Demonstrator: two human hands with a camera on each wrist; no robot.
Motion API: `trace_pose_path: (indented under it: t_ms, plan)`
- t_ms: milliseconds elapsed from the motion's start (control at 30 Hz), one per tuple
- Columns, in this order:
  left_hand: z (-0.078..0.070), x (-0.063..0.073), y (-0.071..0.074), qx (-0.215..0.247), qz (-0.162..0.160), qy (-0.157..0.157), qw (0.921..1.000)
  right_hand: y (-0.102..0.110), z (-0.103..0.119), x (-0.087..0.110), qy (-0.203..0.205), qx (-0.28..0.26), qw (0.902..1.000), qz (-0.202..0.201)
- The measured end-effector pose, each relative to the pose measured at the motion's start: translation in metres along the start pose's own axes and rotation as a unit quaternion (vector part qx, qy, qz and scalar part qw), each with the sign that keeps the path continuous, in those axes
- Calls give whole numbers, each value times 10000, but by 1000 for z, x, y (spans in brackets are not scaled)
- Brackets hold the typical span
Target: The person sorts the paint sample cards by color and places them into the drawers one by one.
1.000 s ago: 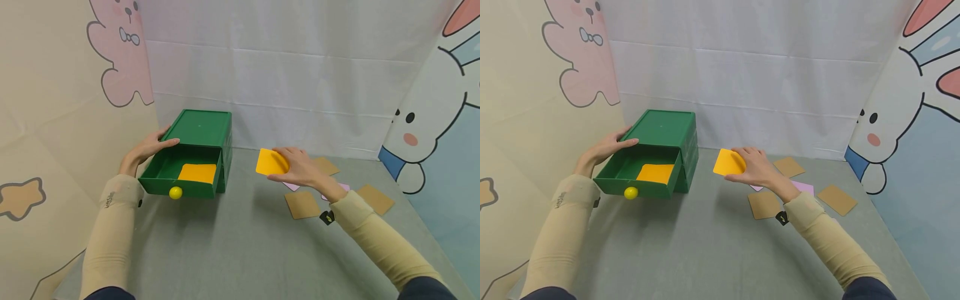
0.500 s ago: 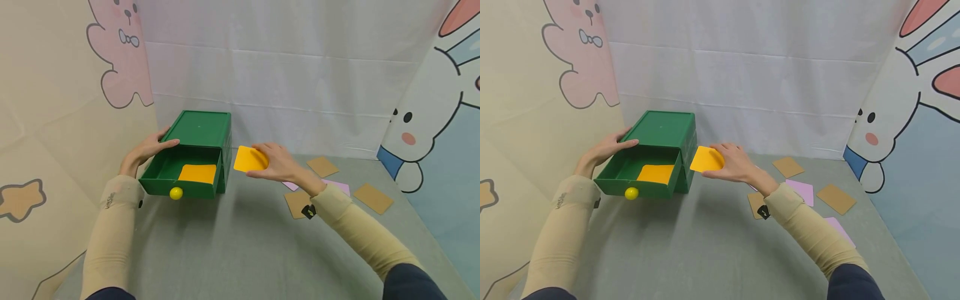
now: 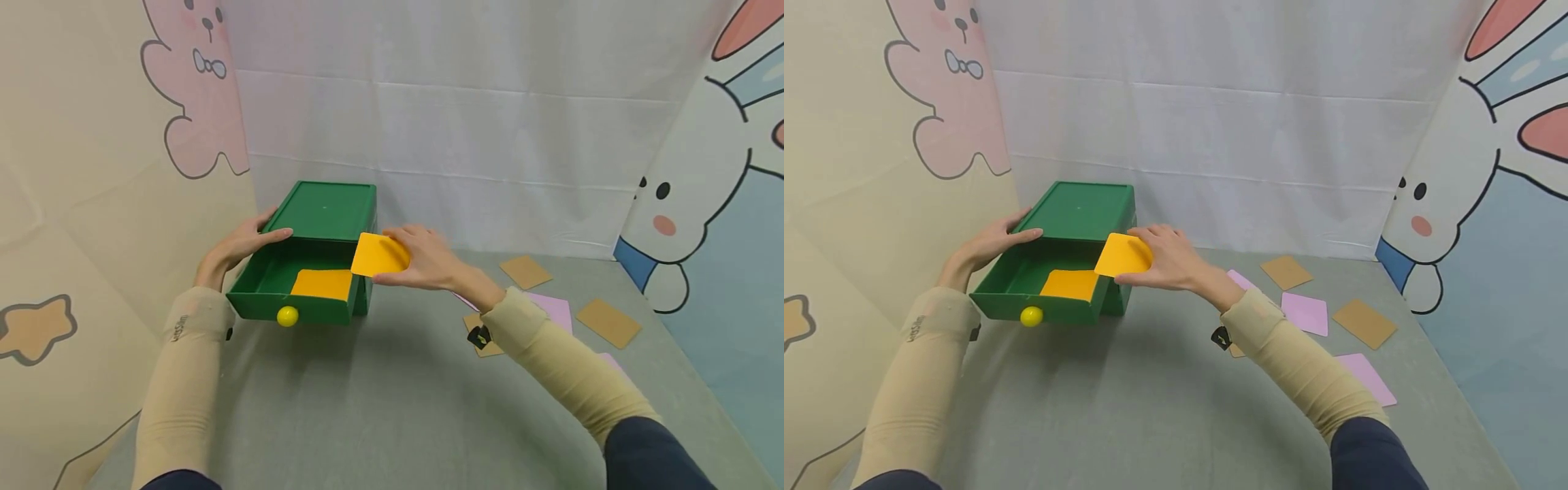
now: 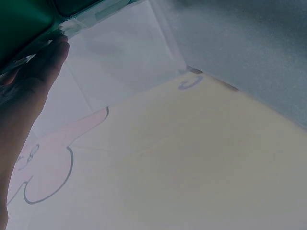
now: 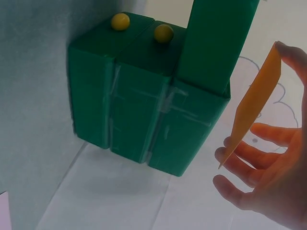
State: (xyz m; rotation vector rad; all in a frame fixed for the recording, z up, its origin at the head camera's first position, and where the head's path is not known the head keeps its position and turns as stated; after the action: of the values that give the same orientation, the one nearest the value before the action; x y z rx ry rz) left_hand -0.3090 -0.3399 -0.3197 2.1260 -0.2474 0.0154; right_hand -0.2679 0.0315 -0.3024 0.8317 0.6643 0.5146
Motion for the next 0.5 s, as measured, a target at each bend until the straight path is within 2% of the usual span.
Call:
trace_pose_path:
  t_ms: [500]
  plan:
    - [7, -6, 1, -19, 66, 130, 9999, -21, 41, -39, 223, 131, 9995, 183]
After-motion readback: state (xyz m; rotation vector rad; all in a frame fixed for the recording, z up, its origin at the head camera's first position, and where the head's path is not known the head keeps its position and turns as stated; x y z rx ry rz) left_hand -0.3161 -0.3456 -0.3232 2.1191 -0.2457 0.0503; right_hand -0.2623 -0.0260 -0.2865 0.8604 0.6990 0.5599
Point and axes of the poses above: each hand's wrist, its own x-axis away from the middle knuckle, its own y-axis out of the back of the hand, z = x × y, the point moved 1 cm from there along -x, towards the middle knuckle, and after that the axes turned 14 degrees about -x, right-handed, at the moved point
